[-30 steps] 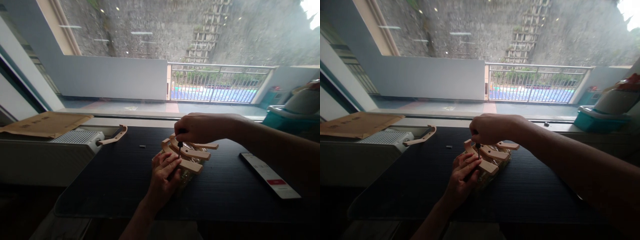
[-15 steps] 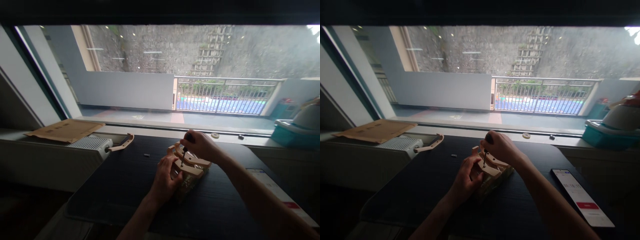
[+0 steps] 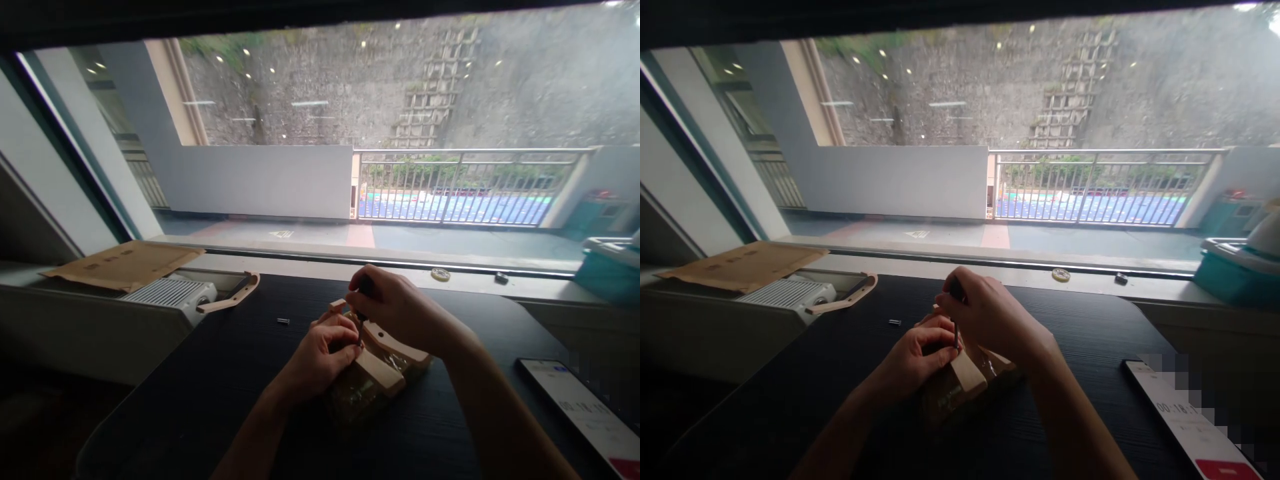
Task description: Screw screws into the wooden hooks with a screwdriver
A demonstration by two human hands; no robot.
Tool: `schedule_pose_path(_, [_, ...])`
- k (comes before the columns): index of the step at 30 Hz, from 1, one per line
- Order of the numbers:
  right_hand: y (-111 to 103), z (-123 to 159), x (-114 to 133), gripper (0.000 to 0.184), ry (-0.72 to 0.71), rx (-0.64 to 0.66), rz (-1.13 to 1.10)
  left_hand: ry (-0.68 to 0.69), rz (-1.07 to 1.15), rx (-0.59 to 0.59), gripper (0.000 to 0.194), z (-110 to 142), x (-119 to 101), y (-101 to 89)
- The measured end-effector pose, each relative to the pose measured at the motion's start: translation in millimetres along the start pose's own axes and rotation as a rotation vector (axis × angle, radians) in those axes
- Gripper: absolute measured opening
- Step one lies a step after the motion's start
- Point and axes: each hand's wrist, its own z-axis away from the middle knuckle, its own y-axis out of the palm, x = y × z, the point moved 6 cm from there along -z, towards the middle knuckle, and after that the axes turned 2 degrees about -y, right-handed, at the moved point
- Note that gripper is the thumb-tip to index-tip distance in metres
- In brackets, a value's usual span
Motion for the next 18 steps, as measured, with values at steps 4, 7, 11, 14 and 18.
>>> schedule_pose_path(4, [-0.1,-0.2,-1.3,0.015,0.013,-0.007,-0.01,0.0,-0.033,-0.079,0.009,5.2,3.3,1.4])
schedule_pose_path(7, [0.4,-0.8,-2.4,0.014,0.006,-0.012,-0.006,0.006,-0.065,-0.128,0.007,8.8,5.2,1.8])
schedule_pose_path(11, [-0.3,-0.9,-2.6,0.018,-0.002,-0.029,0.003,0.042,-0.086,-0.159,0.006,11.8,3.8,3.4])
schedule_pose_path(14, [-1.8,-0.5,-3.7,0.025,0.005,-0.061,0.016,0.041,-0.106,-0.17,0.006,12.3,2.4,4.3])
schedule_pose_path(18, [-0.2,0.4,-3.5,0.023,-0.012,-0.043,0.002,0.046,-0.14,-0.157,0.008,11.3,0.2,6.3])
